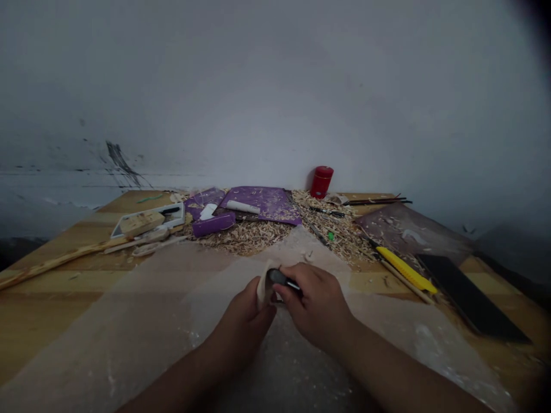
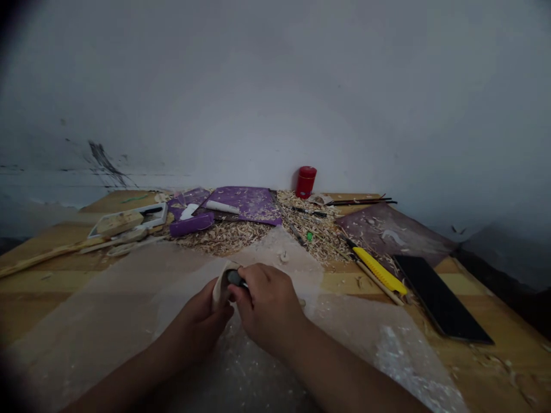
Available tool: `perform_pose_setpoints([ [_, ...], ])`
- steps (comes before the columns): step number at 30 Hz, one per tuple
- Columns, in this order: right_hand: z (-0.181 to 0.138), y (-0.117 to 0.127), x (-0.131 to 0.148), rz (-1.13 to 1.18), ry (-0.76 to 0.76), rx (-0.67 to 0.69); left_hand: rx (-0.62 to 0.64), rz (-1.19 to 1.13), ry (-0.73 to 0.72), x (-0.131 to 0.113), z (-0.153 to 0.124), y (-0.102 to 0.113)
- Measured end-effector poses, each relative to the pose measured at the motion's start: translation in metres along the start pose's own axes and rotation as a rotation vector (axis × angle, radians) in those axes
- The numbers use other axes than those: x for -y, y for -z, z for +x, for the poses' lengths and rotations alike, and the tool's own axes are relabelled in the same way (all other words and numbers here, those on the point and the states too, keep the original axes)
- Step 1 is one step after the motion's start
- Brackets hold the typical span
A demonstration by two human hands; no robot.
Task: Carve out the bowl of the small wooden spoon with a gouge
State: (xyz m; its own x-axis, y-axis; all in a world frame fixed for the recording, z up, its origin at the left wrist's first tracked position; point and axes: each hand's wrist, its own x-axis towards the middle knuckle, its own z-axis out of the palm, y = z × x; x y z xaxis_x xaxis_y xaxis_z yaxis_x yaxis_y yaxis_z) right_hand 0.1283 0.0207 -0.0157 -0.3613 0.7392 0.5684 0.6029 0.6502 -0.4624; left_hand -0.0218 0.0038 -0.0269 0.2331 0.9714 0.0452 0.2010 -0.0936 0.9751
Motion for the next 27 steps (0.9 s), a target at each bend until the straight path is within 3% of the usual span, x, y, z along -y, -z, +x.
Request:
perform_pose_setpoints([
  [7, 0.000, -0.002, -0.001, -0.020, 0.001, 0.041, -0.048, -0.020, 0.029, 0.003, 0.004, 0.003],
  [10, 0.007, 0.005, -0.016, -0.036, -0.054, 0.031, -0.124, -0.025, 0.165, 0.005, 0.011, 0.009],
  [13, 0.011, 0.006, -0.037, -0.077, -0.096, 0.072, -0.196, -0.176, 0.310, 0.009, 0.019, 0.015],
  [17, 0.012, -0.005, -0.055, -0.175, -0.112, 0.202, -0.155, -0.384, 0.321, 0.010, 0.022, 0.017],
  [20, 0.011, -0.008, -0.054, -0.257, -0.109, 0.272, -0.103, -0.486, 0.326, 0.009, 0.019, 0.016],
  [23, 0.010, 0.004, -0.042, -0.319, -0.092, 0.328, -0.089, -0.562, 0.303, 0.008, 0.016, 0.017],
  [27, 0.005, 0.021, -0.033, -0.332, -0.010, 0.539, -0.061, -0.620, 0.260, 0.007, 0.013, 0.019],
])
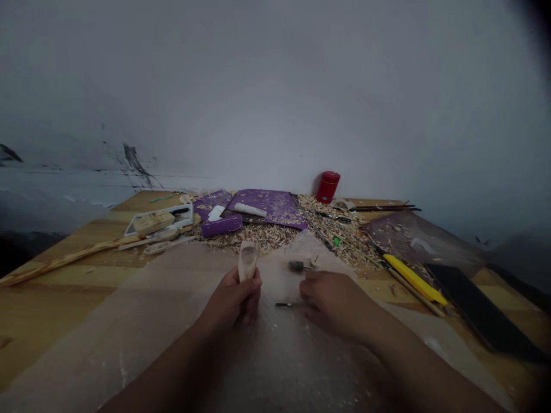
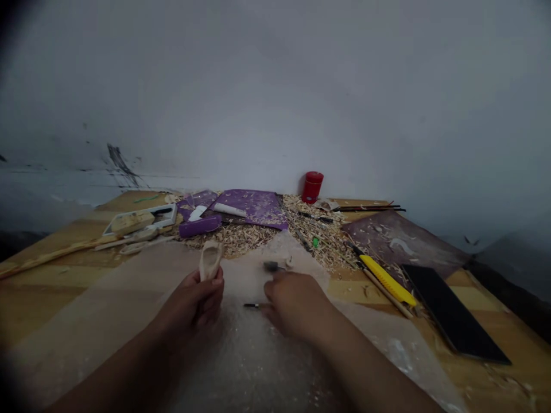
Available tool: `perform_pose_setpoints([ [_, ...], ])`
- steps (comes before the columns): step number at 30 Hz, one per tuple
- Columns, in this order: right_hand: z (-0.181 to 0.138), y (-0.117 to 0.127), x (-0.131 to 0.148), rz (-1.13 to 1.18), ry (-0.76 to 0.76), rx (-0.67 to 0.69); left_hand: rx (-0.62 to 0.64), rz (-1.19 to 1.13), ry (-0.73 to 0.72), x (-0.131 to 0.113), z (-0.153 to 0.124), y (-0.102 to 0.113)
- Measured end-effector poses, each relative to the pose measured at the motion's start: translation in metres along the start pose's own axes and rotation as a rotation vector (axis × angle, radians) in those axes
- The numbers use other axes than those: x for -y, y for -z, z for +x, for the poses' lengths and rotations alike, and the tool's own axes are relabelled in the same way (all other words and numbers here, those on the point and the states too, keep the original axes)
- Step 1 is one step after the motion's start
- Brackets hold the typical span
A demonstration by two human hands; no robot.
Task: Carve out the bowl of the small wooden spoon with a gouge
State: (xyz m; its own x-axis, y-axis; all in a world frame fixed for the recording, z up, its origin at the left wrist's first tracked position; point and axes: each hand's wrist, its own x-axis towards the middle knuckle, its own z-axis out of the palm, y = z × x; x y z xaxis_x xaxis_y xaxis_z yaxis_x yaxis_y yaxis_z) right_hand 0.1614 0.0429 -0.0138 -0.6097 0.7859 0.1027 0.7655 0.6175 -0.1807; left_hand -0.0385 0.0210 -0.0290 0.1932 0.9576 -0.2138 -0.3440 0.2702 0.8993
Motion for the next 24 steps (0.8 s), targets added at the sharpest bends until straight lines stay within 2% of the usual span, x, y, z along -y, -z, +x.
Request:
perform_pose_setpoints([
  [3, -0.002, -0.005, -0.002, -0.020, 0.022, 0.076, 0.037, -0.040, -0.028, 0.001, -0.003, 0.001],
  [6, 0.001, -0.011, -0.003, 0.006, 0.006, 0.070, 0.069, -0.075, -0.053, 0.002, -0.005, 0.000],
  [12, 0.006, 0.000, 0.004, 0.188, -0.064, -0.100, 0.039, -0.103, -0.041, -0.001, -0.008, -0.004],
  [18, 0.004, -0.001, 0.014, 0.371, -0.010, -0.261, -0.014, 0.007, -0.061, -0.002, -0.007, -0.007],
  [24, 0.001, -0.004, 0.017, 0.293, 0.013, -0.318, -0.050, 0.281, -0.065, 0.003, -0.004, 0.001],
])
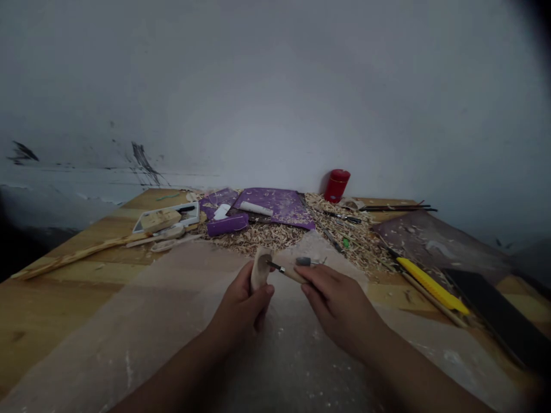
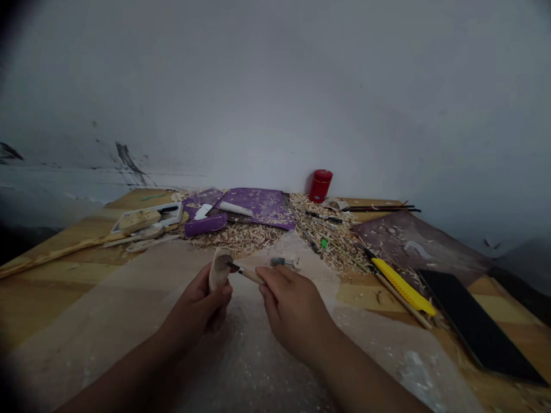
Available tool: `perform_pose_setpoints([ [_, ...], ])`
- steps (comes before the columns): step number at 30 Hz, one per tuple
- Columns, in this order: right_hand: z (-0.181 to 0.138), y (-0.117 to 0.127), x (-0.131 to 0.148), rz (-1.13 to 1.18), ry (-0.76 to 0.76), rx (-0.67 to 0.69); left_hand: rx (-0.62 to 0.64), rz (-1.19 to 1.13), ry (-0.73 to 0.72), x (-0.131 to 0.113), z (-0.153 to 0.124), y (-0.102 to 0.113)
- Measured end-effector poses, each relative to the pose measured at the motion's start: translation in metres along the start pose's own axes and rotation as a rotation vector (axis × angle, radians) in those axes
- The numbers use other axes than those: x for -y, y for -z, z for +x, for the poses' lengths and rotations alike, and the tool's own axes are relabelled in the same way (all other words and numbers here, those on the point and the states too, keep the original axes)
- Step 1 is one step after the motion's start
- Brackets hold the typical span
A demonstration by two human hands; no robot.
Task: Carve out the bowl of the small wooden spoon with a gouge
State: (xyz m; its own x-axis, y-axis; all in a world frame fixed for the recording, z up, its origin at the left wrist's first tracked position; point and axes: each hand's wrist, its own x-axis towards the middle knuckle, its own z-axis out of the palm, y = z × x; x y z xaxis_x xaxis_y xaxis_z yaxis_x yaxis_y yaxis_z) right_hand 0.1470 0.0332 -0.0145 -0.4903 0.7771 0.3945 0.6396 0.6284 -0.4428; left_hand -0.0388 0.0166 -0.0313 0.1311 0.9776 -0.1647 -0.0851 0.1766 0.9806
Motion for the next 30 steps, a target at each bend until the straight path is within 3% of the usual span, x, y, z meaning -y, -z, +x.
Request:
perform_pose_setpoints([
  [8, -0.008, 0.005, 0.010, -0.304, 0.075, 0.035, -0.079, 0.066, -0.043, -0.001, 0.000, -0.005],
  [14, -0.013, 0.005, 0.018, -0.366, 0.086, 0.032, -0.135, 0.032, -0.097, -0.001, 0.002, -0.001],
  [19, -0.014, 0.004, 0.016, -0.373, 0.099, 0.013, -0.060, 0.034, -0.136, 0.003, 0.003, 0.004],
  [26, -0.013, 0.007, 0.012, -0.356, 0.175, -0.132, 0.101, 0.253, -0.162, -0.004, 0.004, 0.018],
  [30, -0.013, 0.009, 0.015, -0.273, 0.184, -0.110, 0.233, 0.147, -0.140, -0.007, 0.003, 0.020],
])
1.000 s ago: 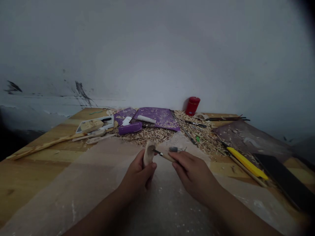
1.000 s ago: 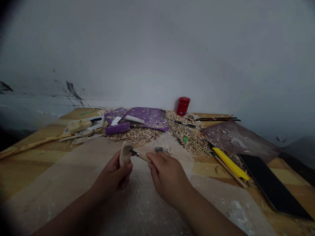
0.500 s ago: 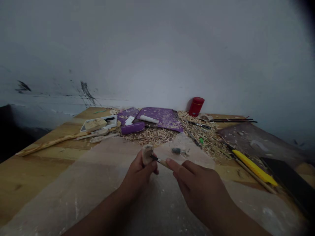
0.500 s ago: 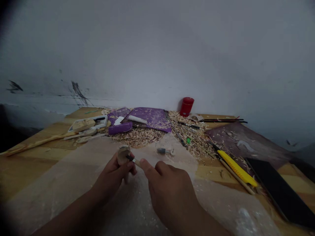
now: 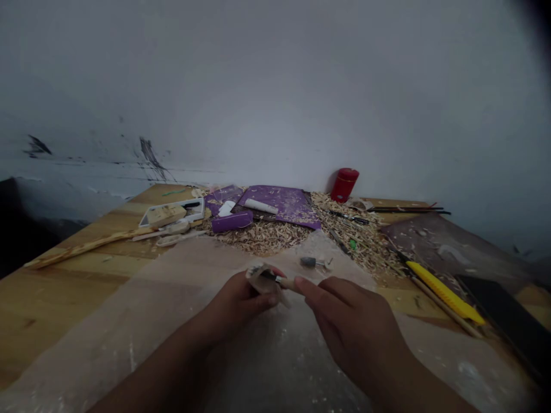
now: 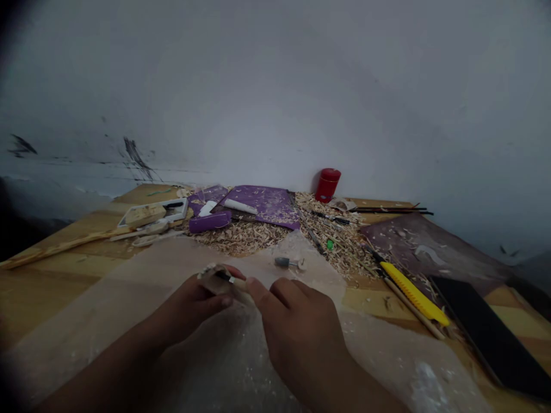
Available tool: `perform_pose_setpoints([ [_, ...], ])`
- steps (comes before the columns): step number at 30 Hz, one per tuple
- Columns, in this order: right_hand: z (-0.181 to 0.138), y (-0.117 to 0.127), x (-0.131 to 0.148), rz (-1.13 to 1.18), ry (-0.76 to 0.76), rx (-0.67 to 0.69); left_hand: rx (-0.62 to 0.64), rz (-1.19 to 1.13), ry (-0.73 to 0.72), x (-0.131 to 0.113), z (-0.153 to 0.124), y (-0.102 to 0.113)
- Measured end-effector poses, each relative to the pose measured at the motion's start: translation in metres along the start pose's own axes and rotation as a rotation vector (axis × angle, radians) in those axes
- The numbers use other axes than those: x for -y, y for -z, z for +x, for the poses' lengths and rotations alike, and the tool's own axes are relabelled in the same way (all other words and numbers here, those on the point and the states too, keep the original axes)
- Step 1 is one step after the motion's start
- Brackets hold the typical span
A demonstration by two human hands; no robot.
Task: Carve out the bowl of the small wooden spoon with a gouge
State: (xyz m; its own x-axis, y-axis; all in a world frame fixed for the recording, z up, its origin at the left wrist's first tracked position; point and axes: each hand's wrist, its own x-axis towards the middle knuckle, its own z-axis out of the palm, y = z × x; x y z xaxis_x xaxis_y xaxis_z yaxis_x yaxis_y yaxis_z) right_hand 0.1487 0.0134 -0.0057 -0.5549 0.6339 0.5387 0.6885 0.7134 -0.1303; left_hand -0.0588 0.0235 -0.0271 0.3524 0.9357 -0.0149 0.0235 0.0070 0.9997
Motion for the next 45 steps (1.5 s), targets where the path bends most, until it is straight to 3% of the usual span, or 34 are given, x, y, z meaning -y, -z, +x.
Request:
perform_pose_setpoints([
  [5, -0.001, 0.007, 0.007, 0.039, -0.023, 0.071, 0.036, -0.187, 0.028, 0.002, -0.001, -0.009],
  [10, -0.002, 0.014, 0.017, -0.081, 0.010, 0.137, -0.095, -0.126, 0.001, 0.003, 0.001, -0.015],
  [15, -0.002, 0.014, 0.020, -0.156, 0.067, 0.189, -0.105, -0.086, -0.095, 0.006, 0.004, -0.013],
  [19, -0.005, 0.011, 0.020, -0.231, 0.087, 0.228, -0.098, -0.081, 0.000, 0.007, 0.003, -0.015],
  [23, -0.009, 0.005, 0.022, -0.244, 0.142, 0.205, -0.168, -0.114, 0.111, 0.005, 0.001, -0.020],
  [34, -0.013, -0.019, 0.024, -0.229, 0.217, 0.044, -0.246, -0.231, 0.118, 0.000, -0.002, -0.026],
  [45, 0.002, -0.014, 0.027, 0.097, 0.088, -0.022, -0.223, -0.283, 0.109, 0.000, 0.000, -0.031],
])
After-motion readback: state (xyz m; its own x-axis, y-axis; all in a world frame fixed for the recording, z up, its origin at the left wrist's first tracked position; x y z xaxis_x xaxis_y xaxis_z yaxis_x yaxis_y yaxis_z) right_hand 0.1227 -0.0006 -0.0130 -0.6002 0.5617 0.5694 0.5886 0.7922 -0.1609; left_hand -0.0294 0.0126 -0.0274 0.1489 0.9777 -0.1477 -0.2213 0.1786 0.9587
